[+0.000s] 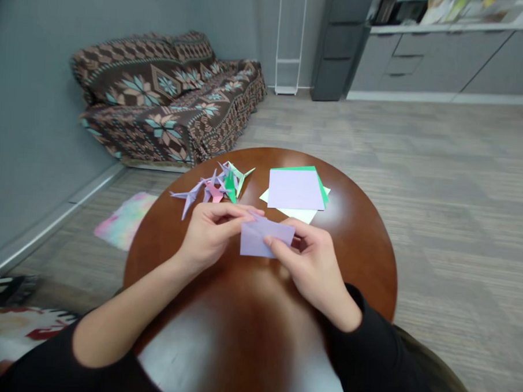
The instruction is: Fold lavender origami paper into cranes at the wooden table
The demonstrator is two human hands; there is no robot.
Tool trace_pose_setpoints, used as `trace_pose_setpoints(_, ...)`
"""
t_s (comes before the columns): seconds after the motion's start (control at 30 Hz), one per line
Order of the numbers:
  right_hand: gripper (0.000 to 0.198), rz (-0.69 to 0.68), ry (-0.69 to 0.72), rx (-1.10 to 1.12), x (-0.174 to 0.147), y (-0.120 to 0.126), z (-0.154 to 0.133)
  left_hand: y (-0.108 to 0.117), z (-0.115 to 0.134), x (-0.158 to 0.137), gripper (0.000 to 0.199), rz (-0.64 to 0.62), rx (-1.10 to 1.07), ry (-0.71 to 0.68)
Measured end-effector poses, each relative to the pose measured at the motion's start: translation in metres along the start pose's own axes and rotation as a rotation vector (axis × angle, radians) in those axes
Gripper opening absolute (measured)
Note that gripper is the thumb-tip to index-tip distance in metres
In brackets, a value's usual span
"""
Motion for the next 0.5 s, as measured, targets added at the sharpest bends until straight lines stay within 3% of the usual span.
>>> trace_pose_setpoints(0.2, 0.012, -0.002, 0.021, -0.021, -0.0001, 0.0020, -0.0016, -0.0072, 0.0043, -0.0040, 0.002, -0.081, 0.059, 0.010)
trace_pose_setpoints(0.5, 0.012, 0.028, 0.036, -0.043, -0.0006, 0.0026, -0.0013, -0.0050, 0.0039, -0.0036, 0.003, -0.103, 0.053, -0.023)
Point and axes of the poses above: each hand's wrist, its own x-axis towards the middle knuckle, its own y-axis out of the back of the hand, z = x × y, the point moved 2 cm from there along x, towards the middle knuckle, and after that the axes turned 9 degrees about -x, right-handed, at the moved point
